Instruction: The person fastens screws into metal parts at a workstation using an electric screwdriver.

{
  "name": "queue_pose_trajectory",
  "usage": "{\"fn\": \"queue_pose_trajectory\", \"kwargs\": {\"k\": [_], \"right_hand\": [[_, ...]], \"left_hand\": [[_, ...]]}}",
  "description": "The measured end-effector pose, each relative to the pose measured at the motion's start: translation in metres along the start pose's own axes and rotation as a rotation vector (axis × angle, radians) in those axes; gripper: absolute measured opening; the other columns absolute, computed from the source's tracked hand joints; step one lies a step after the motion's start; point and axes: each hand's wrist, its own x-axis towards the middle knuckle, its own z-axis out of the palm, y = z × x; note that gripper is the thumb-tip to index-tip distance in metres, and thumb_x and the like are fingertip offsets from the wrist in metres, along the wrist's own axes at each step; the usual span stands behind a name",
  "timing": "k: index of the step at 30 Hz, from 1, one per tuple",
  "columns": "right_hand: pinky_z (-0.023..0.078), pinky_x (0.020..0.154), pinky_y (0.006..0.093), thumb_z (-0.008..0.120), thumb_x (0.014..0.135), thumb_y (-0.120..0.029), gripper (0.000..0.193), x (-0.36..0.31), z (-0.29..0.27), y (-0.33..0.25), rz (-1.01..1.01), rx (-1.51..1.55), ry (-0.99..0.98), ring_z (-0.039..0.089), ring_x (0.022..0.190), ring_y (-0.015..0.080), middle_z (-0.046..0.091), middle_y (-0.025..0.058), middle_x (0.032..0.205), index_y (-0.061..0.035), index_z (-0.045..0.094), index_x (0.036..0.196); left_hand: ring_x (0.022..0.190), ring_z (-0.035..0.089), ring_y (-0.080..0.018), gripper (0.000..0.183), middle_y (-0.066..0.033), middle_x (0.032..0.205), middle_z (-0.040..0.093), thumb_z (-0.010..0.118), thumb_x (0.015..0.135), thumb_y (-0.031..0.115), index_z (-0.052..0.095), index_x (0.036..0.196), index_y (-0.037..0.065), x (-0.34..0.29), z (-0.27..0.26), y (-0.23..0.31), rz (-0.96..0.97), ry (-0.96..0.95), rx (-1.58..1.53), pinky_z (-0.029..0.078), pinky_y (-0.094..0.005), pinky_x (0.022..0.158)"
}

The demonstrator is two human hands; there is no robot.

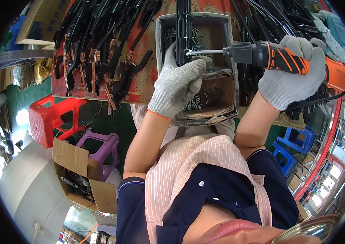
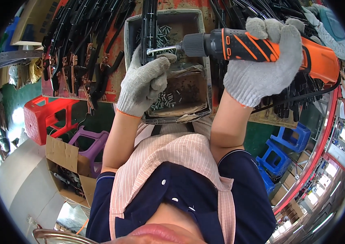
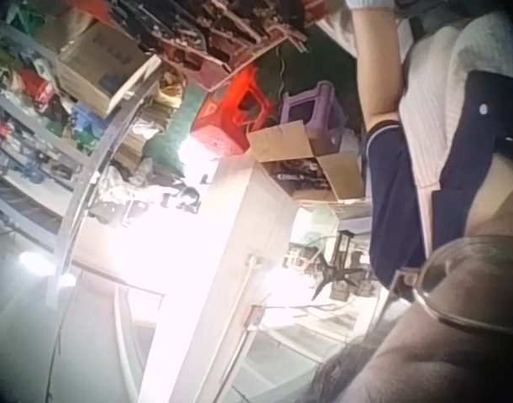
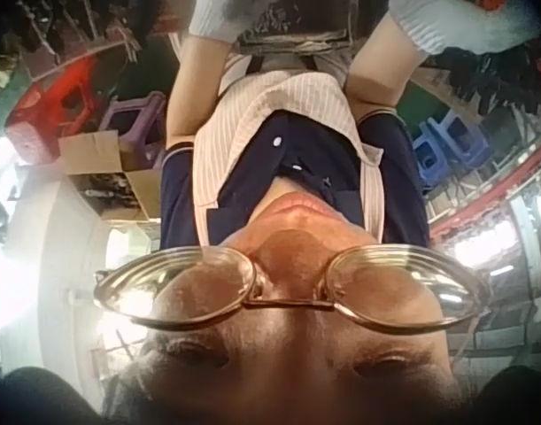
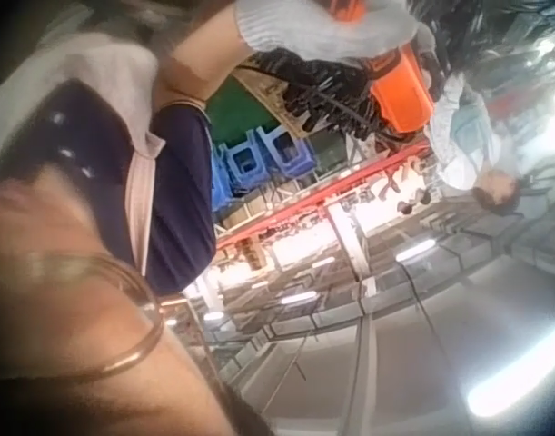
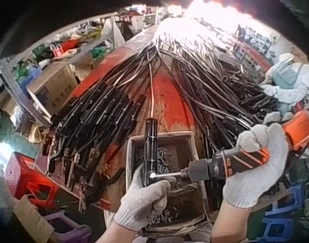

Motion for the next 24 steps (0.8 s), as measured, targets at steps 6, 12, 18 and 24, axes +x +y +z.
{"fn": "queue_pose_trajectory", "kwargs": {"k": [6, 12, 18, 24], "right_hand": [[0.047, 0.063, 0.0299, 0.059, 0.088, -0.007, 0.017, -0.008, 0.004, 0.009, -0.007, -0.04, 0.024, 0.048, 0.062, 0.0109, 0.051, 0.0017, 0.069, -0.0076, 0.052, 0.103], [0.048, 0.067, 0.0333, 0.059, 0.09, -0.017, 0.018, -0.014, 0.005, 0.006, 0.059, -0.011, -0.041, 0.051, 0.066, 0.0153, 0.054, 0.0051, 0.074, -0.0074, 0.056, 0.105], [0.053, 0.066, 0.0342, 0.049, 0.094, -0.013, 0.028, -0.023, 0.039, 0.013, -0.029, -0.105, -0.224, 0.056, 0.064, 0.0162, 0.059, 0.0113, 0.081, 0.0035, 0.054, 0.116], [0.06, 0.07, 0.0372, 0.051, 0.094, -0.014, 0.04, -0.014, 0.035, 0.02, -0.06, -0.032, -0.315, 0.067, 0.08, 0.0248, 0.063, 0.0228, 0.108, 0.0107, 0.05, 0.124]], "left_hand": [[0.046, 0.051, -0.0073, 0.08, -0.0057, 0.081, 0.064, 0.068, 0.082, 0.004, 0.019, 0.145, 0.003, 0.002, -0.002, -0.002, 0.024, -0.04, -0.037, 0.037, -0.0198, 0.035], [0.046, 0.052, -0.0075, 0.085, -0.0027, 0.072, 0.06, 0.07, 0.08, 0.008, 0.018, 0.147, 0.007, 0.0, 0.003, 0.0, 0.005, 0.036, 0.037, 0.038, -0.0204, 0.036], [0.049, 0.053, -0.0083, 0.085, -0.0033, 0.078, 0.06, 0.071, 0.08, 0.007, 0.019, 0.147, 0.01, -0.002, 0.011, 0.004, -0.024, 0.094, 0.114, 0.042, -0.0213, 0.039], [0.052, 0.053, -0.0112, 0.085, -0.0035, 0.08, 0.057, 0.069, 0.082, 0.005, 0.016, 0.147, 0.014, 0.002, 0.011, 0.004, -0.105, 0.1, 0.103, 0.044, -0.0264, 0.042]]}}
